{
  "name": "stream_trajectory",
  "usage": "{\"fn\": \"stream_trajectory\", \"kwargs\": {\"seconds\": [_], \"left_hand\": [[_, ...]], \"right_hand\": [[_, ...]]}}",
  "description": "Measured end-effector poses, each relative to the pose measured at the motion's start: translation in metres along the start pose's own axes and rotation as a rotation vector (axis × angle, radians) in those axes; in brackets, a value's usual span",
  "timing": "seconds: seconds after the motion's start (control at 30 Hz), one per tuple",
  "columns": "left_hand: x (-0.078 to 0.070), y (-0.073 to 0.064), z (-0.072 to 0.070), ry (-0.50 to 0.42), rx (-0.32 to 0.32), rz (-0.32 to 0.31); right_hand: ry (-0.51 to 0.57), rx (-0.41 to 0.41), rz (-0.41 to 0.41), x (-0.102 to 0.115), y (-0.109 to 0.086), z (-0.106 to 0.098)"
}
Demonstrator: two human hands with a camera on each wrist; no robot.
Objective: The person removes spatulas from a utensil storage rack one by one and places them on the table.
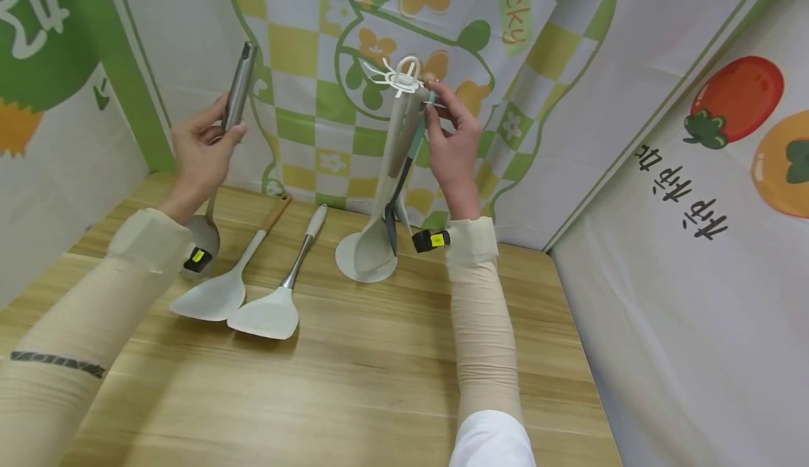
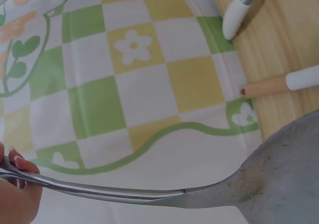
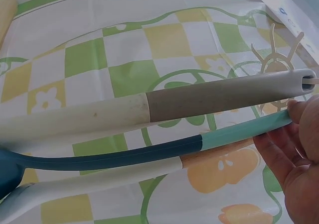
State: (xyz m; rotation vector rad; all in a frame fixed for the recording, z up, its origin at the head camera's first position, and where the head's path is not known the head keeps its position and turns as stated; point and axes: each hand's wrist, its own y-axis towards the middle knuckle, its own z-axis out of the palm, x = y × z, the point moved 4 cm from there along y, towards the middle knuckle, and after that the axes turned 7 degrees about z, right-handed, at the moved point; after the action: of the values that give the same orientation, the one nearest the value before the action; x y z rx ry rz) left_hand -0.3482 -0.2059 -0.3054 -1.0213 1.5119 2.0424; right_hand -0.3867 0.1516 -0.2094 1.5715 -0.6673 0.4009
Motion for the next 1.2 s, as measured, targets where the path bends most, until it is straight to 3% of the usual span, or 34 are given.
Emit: {"fn": "stream_trajectory", "kwargs": {"seconds": [0.73,1.2], "left_hand": [[0.041,-0.002,-0.042,0.081,-0.079,-0.1],[0.056,-0.003,-0.055,0.201,-0.049,-0.146]], "right_hand": [[-0.007,0.016,0.016,-0.003,-0.002,0.003],[0.008,0.007,0.018,-0.002,-0.002,-0.001]]}}
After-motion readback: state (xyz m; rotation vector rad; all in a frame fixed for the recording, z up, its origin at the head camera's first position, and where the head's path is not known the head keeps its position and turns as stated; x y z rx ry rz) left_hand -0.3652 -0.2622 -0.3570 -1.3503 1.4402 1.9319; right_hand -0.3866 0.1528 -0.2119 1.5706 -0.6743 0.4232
